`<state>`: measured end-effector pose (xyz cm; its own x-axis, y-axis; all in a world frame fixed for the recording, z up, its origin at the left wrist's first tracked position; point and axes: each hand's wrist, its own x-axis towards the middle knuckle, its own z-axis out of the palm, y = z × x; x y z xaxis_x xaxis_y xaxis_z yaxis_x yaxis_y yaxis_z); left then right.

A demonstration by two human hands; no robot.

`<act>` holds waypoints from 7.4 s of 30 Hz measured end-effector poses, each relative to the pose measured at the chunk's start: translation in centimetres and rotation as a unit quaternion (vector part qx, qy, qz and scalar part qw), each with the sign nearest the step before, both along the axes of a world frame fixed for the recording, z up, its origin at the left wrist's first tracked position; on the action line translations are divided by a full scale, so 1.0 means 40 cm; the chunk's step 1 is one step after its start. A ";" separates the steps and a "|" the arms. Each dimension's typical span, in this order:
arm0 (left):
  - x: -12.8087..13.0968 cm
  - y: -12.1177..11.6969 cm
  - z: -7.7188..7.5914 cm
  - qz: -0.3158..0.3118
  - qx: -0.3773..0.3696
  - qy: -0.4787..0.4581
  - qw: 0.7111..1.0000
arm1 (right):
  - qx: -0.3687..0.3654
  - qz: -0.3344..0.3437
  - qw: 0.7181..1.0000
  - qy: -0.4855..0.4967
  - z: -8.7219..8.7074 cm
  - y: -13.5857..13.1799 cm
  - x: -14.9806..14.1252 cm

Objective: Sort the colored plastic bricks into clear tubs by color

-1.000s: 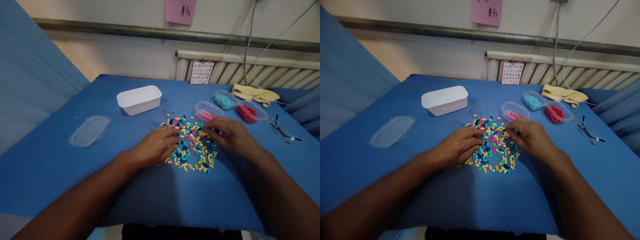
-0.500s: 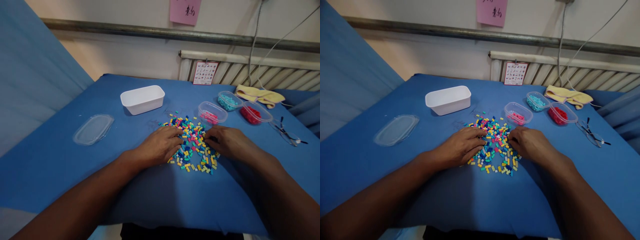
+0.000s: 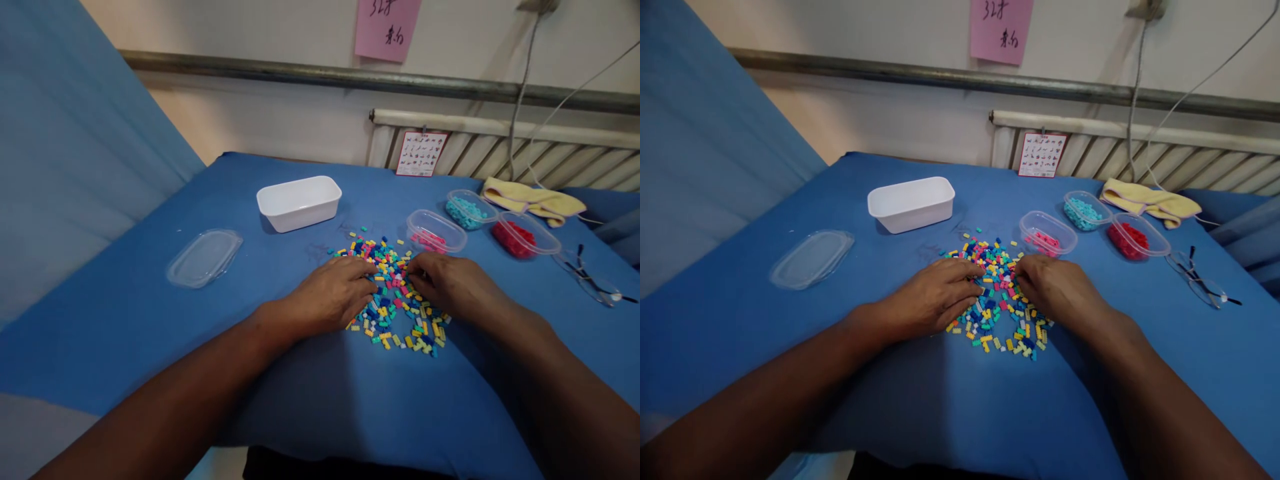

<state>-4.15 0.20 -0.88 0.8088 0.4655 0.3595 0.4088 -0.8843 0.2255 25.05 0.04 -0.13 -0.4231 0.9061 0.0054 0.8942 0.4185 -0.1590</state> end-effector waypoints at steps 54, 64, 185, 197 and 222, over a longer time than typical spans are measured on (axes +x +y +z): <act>-0.004 0.011 -0.022 -0.008 0.003 -0.020 1.000 | -0.017 0.055 0.997 0.053 0.017 -0.064 -0.029; 0.000 0.015 -0.017 -0.021 0.010 -0.020 1.000 | 0.000 0.045 0.998 -0.036 0.032 -0.086 -0.027; 0.093 -0.063 0.012 0.151 -0.482 -0.358 0.785 | 0.115 -0.021 0.887 0.447 -0.013 -0.092 -0.107; 0.012 0.033 0.009 0.261 -0.210 -0.289 0.897 | 0.281 -0.091 0.925 0.239 -0.020 0.092 0.124; -0.044 0.100 -0.041 0.219 -0.120 -0.184 0.951 | 0.274 -0.079 0.959 -0.007 -0.014 0.018 0.156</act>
